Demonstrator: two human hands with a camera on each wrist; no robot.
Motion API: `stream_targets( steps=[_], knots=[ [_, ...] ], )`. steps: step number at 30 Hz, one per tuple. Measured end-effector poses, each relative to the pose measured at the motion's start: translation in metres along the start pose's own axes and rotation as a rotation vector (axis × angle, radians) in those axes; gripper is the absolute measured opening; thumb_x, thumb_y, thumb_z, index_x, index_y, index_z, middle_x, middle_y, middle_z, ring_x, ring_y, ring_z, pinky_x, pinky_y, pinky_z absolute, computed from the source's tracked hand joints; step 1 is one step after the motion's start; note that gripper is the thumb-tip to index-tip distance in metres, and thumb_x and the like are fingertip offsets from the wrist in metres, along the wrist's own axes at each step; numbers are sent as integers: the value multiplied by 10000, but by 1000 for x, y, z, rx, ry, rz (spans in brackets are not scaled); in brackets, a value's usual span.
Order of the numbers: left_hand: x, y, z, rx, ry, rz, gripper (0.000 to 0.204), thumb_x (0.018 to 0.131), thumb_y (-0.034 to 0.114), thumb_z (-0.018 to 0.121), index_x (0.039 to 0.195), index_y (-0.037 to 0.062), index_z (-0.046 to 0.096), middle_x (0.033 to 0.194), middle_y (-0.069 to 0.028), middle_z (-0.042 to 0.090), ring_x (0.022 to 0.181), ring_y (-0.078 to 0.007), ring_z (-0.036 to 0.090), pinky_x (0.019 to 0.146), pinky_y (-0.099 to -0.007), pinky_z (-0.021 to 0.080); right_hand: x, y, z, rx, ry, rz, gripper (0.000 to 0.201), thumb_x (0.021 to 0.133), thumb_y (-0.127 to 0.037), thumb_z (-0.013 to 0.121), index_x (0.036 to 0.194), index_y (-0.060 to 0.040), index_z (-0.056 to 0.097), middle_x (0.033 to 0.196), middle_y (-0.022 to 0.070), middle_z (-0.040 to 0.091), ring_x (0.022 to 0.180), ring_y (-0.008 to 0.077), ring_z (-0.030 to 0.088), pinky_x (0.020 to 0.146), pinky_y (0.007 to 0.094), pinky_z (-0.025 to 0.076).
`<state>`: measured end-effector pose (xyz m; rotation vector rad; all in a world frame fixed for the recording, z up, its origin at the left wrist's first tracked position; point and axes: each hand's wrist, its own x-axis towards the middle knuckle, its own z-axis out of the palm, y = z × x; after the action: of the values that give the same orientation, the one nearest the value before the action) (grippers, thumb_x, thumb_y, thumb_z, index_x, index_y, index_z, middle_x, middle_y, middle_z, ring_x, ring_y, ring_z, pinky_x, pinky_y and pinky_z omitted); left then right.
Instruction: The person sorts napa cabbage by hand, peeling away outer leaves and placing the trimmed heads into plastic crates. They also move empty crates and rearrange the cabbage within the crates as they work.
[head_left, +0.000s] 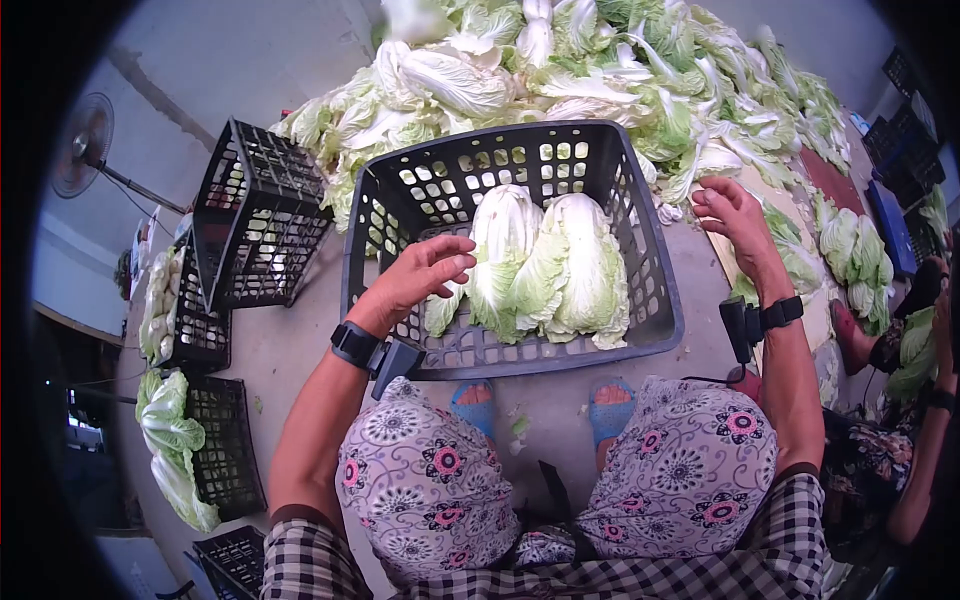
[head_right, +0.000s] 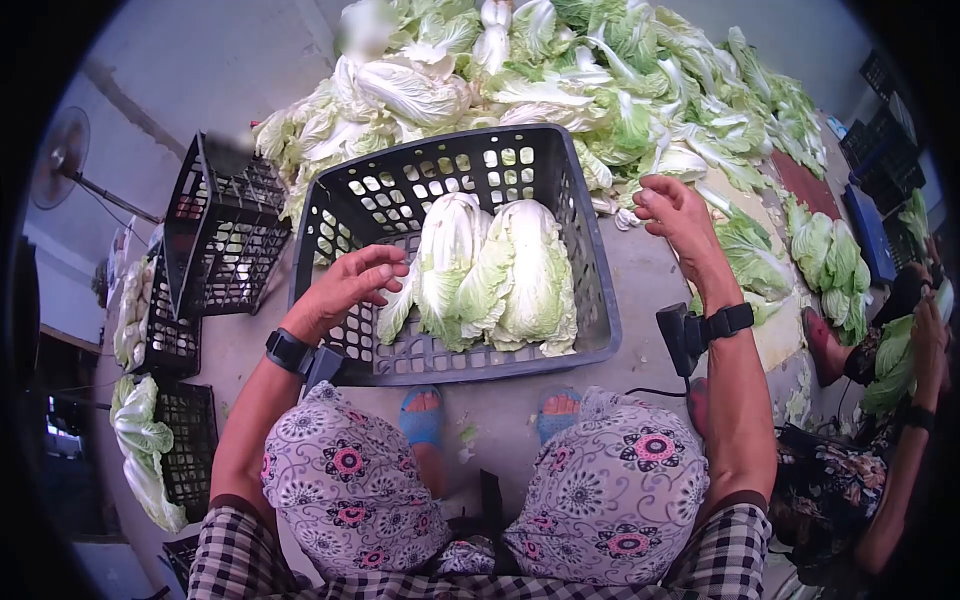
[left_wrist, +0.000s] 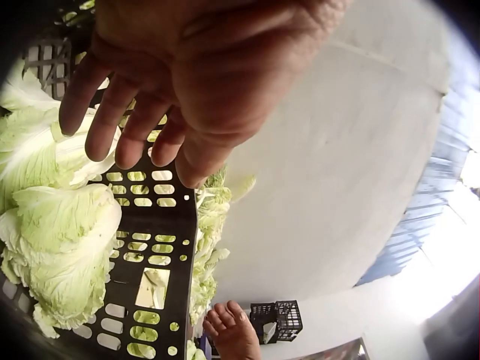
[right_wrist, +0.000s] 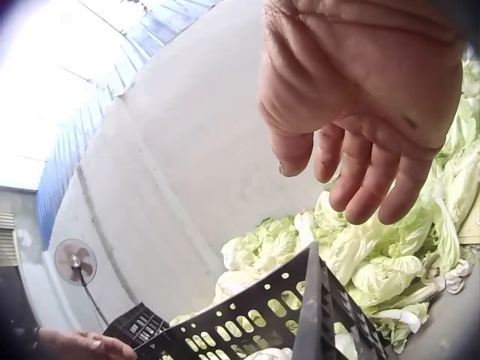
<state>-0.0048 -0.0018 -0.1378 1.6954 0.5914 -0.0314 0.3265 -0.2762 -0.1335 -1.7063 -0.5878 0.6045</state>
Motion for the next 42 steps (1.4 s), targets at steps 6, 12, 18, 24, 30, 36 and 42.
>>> stream_targets(
  steps=[6, 12, 18, 24, 30, 36, 42],
  knots=[
    [23, 17, -20, -32, 49, 46, 576, 824, 432, 636, 1239, 59, 491, 1140, -52, 581, 956, -122, 557, 773, -283, 463, 10, -32, 70, -217, -363, -274, 343, 851, -206, 588, 1110, 16, 553, 1013, 73, 613, 952, 146, 568, 861, 296, 444],
    [78, 13, -30, 4, 183, -46, 571, 833, 390, 629, 1269, 54, 476, 1157, -70, 565, 986, -154, 536, 802, -337, 460, 19, -24, 100, -180, -508, -166, 351, 852, -205, 591, 1125, 11, 549, 1024, 83, 608, 964, 158, 569, 872, 298, 443],
    [140, -48, -42, 279, 146, -82, 720, 832, 333, 644, 1349, -64, 338, 1362, -194, 417, 1250, -281, 417, 974, -384, 390, 18, 7, 91, -309, -491, -150, 365, 839, -184, 591, 1140, 15, 539, 1043, 106, 609, 977, 176, 571, 872, 314, 451],
    [176, -110, -26, 242, 259, -153, 1003, 741, 409, 728, 1391, -93, 152, 1334, -283, 400, 1248, -327, 416, 1043, -355, 330, 8, 2, 93, -438, -441, -307, 347, 819, -132, 597, 1134, 5, 548, 1076, 136, 616, 993, 239, 586, 886, 337, 450],
    [177, -95, 2, -65, 203, -256, 778, 720, 218, 779, 1302, -25, 324, 1239, -186, 496, 1044, -261, 567, 843, -369, 500, 4, 8, 93, -483, -429, -370, 358, 810, -156, 616, 1132, -14, 547, 1114, 167, 603, 1042, 300, 576, 905, 358, 438],
    [162, -98, -6, -198, 225, -242, 745, 637, 24, 747, 1277, -33, 370, 1106, -153, 553, 919, -234, 606, 772, -370, 541, 1, 5, 95, -440, -425, -363, 365, 814, -166, 606, 1134, -3, 544, 1107, 172, 607, 1049, 300, 575, 912, 357, 436],
    [107, -51, -9, -135, 304, -7, 787, 564, -11, 720, 1282, -1, 400, 1106, -117, 559, 973, -206, 572, 850, -331, 487, 1, 8, 93, -383, -438, -353, 379, 820, -175, 596, 1150, -1, 534, 1103, 154, 607, 1040, 259, 576, 917, 345, 433]
  ],
)
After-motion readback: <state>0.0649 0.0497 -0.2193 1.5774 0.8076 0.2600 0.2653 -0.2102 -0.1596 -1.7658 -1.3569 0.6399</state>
